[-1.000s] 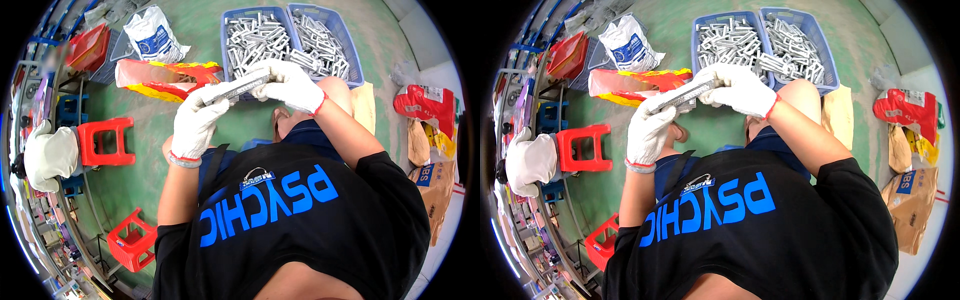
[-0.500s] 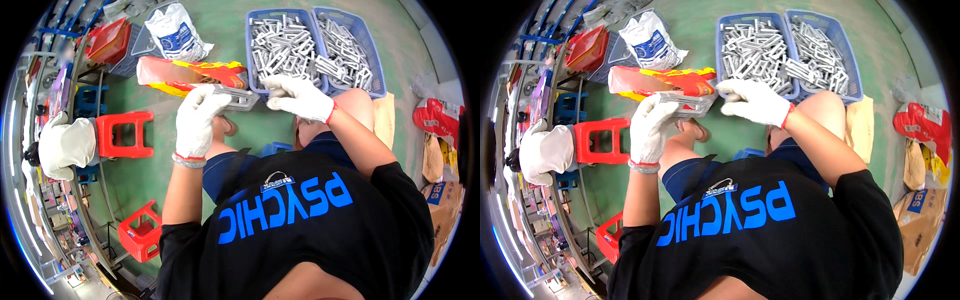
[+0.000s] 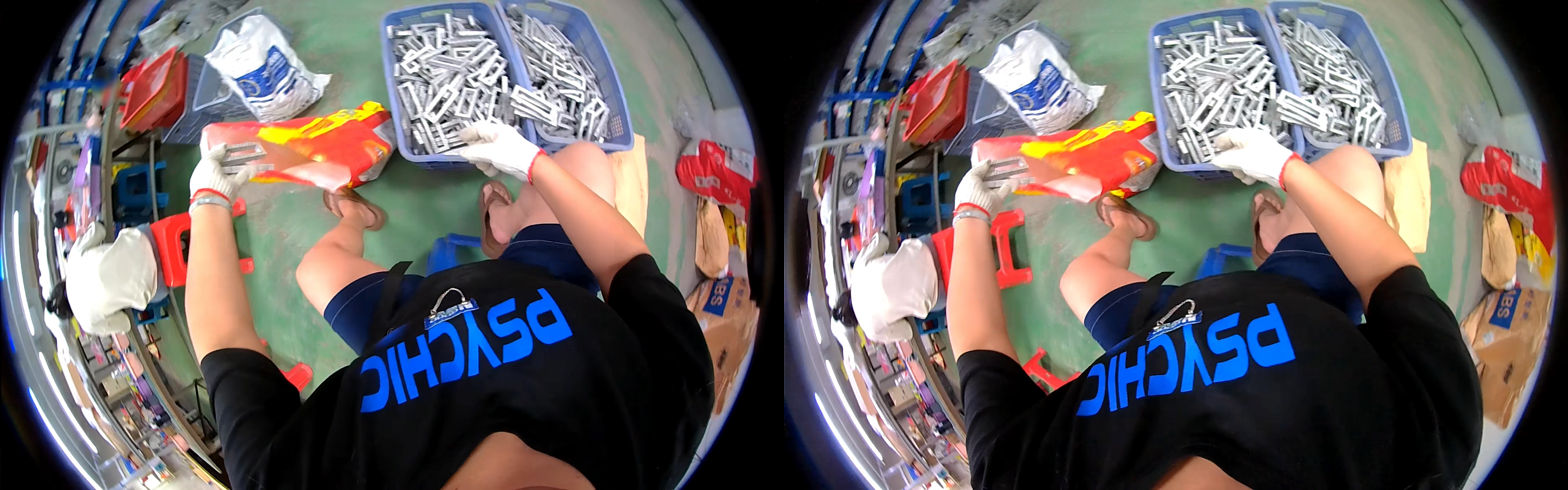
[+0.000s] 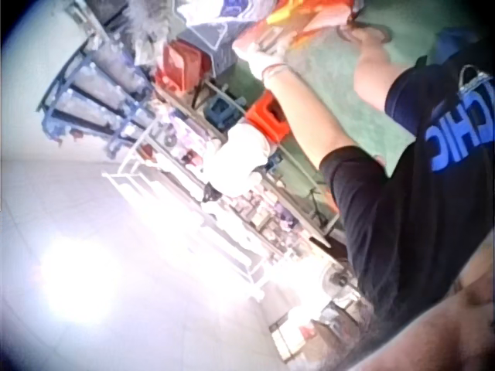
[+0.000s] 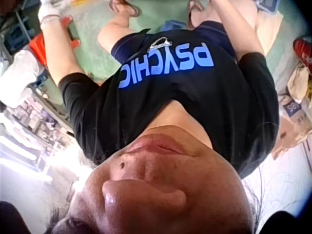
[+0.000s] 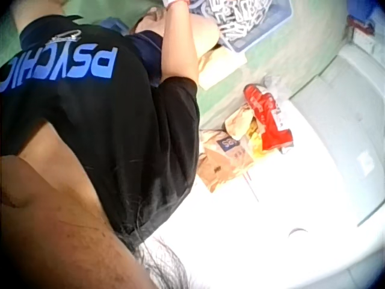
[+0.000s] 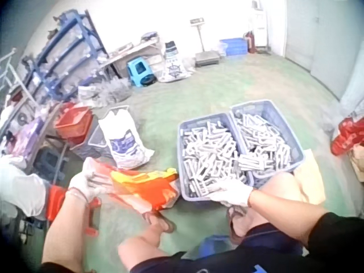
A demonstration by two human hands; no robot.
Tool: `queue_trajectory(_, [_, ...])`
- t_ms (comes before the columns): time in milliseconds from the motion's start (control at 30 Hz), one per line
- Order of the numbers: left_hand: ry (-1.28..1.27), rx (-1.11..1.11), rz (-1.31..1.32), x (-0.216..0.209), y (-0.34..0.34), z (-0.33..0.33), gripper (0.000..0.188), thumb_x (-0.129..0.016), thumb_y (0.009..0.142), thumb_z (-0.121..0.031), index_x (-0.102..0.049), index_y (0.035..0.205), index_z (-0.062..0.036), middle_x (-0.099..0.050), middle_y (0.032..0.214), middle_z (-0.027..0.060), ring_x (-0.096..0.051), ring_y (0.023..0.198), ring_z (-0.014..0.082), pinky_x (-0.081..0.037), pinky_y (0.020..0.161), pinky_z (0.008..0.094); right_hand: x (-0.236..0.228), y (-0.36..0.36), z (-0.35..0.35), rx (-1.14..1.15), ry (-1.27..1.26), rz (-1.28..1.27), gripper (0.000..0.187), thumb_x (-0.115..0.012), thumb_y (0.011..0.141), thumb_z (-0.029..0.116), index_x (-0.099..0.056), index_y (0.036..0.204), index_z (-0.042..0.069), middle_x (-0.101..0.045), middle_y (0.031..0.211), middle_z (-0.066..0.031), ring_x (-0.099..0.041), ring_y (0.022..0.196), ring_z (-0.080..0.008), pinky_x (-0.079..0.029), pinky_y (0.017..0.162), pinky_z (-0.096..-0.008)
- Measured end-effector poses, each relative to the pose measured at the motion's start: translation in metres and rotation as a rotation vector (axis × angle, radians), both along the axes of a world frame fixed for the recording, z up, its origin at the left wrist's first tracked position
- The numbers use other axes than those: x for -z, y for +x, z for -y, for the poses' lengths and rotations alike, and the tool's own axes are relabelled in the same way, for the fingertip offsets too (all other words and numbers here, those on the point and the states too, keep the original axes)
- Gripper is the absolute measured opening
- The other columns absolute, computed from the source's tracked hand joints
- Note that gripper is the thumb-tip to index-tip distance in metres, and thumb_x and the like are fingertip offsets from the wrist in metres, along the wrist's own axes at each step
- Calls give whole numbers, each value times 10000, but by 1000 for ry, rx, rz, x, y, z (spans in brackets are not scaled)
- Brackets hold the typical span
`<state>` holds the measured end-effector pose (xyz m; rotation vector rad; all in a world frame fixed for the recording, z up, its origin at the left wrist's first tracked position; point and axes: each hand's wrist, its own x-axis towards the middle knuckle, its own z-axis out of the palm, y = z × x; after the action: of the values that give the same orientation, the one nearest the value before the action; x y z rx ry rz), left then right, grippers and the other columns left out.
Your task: The person picks up metal brackets from a blue basket, stacks them by hand, and places them into paper and plastic bags.
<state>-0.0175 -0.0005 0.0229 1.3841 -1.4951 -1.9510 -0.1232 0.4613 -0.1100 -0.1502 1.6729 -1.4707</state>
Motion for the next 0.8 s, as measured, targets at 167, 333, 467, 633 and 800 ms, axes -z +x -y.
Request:
queue_trajectory(167, [40,281,31,53,-22,17,300,-534,954,-110,-501,1204,53,-559,1161,248,-551,1130,401,-535,918,537,64,-47,2,-85,422,-483,480,-719,721,330,-685,1102,38,-709,979,-144,-675,820,-255,-526,725,-358])
queue_trajectory(333, [339,204,-116,66,-31,-3,387,-636,923,-179,-500,1203,52,-537,1253,229,-550,1162,370,-490,998,464,91,-79,27,-409,852,-817,400,-640,711,346,-678,1004,76,-695,1009,-187,-662,964,-358,-531,845,-420])
queue_trajectory(467, [58,317,-142,18,-9,-42,368,-619,932,-179,-533,1222,31,-547,1242,188,-547,1178,344,-502,979,446,112,-86,46,-351,907,-804,491,-612,755,204,-574,1234,105,-517,1335,-252,-640,1025,-389,-519,886,-454])
queue_trajectory(633, [-363,325,-148,-2,27,-101,400,-601,949,-181,-523,1276,35,-582,1182,153,-589,1121,271,-527,919,396,115,-87,67,-398,949,-711,787,-584,808,156,-260,1514,281,-304,1495,-274,-631,1077,-404,-517,893,-488])
queue_trajectory(800, [-453,358,41,-18,35,-161,408,-556,976,-188,-515,1314,37,-622,1152,122,-643,981,210,-533,835,332,138,-90,65,-375,991,-832,741,-634,799,180,-333,1466,299,-406,1393,-268,-642,993,-411,-526,825,-491])
